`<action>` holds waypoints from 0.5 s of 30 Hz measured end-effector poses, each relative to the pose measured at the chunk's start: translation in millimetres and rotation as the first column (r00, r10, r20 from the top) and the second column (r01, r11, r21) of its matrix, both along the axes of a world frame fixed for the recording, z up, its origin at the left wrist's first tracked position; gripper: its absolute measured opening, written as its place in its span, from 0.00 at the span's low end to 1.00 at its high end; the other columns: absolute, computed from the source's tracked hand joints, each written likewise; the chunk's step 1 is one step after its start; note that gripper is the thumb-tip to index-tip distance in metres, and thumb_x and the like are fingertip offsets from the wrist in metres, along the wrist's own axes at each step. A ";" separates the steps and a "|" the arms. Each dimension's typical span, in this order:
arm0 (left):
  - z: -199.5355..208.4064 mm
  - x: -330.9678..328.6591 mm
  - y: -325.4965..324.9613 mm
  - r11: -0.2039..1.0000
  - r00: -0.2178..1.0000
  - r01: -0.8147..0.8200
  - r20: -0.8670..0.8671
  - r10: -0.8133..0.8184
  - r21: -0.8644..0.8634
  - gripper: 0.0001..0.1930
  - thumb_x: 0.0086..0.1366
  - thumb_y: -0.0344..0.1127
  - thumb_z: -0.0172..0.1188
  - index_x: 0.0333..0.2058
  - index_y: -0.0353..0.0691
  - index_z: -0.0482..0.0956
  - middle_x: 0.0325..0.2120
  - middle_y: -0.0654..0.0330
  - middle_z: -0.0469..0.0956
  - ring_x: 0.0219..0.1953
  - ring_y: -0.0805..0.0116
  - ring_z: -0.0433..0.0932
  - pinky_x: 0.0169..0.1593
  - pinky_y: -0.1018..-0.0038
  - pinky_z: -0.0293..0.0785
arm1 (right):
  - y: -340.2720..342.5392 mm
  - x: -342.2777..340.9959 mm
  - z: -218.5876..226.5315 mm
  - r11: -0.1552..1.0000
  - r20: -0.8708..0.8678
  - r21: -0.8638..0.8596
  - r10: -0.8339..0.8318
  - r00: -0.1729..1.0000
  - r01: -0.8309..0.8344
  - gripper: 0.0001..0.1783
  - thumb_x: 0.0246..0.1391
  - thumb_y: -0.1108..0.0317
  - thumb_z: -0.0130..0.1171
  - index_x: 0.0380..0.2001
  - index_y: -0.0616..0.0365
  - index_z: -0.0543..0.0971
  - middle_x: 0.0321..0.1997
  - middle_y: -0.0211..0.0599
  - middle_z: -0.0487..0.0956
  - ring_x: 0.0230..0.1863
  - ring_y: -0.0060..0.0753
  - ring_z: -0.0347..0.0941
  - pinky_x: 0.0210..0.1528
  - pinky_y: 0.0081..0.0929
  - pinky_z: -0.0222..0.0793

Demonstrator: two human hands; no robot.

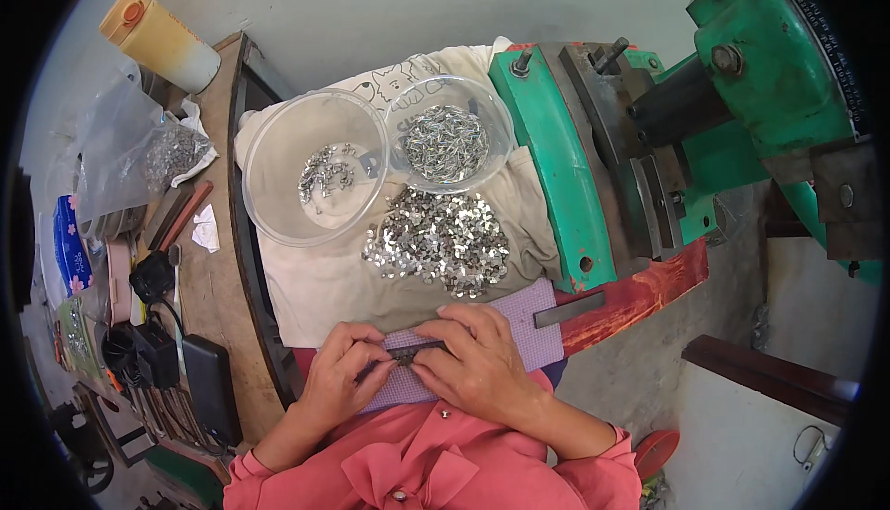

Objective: The person places small silver metal pieces into a metal strip and uses a green manual press machine to secure them. They repeatedly pick up pieces from a pile, insert them into the strip, and operate the press lever to complete the assembly.

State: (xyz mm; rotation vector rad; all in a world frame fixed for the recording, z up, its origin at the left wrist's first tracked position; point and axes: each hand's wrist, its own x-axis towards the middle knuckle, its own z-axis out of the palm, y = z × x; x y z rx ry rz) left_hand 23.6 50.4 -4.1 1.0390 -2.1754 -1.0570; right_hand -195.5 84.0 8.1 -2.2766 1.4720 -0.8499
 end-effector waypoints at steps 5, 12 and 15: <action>5.8 -3.8 -0.7 1.000 1.000 -0.008 -0.002 0.008 -0.019 0.14 0.53 0.27 0.71 0.36 0.34 0.77 0.41 0.52 0.74 0.40 0.54 0.76 0.41 0.64 0.75 | -23.7 -8.7 6.6 0.998 -0.001 -0.028 -0.059 0.998 0.059 0.11 0.42 0.65 0.73 0.30 0.51 0.83 0.46 0.29 0.78 0.55 0.42 0.69 0.57 0.46 0.61; 6.9 -9.8 -3.0 0.994 0.997 0.034 0.071 -0.026 -0.107 0.17 0.47 0.27 0.75 0.37 0.37 0.79 0.39 0.55 0.76 0.39 0.55 0.76 0.42 0.65 0.75 | -65.4 -2.6 -5.7 0.992 -0.093 -0.100 -0.084 0.992 0.075 0.10 0.42 0.68 0.70 0.30 0.53 0.81 0.48 0.33 0.76 0.55 0.44 0.69 0.57 0.45 0.62; 8.3 -5.0 -3.6 0.993 0.997 0.016 0.078 -0.007 -0.114 0.17 0.47 0.27 0.75 0.37 0.36 0.80 0.39 0.55 0.76 0.39 0.56 0.76 0.41 0.65 0.75 | -72.7 2.2 -8.0 0.988 -0.105 -0.144 -0.073 0.992 0.057 0.08 0.43 0.69 0.68 0.27 0.55 0.79 0.47 0.33 0.76 0.55 0.43 0.69 0.57 0.44 0.62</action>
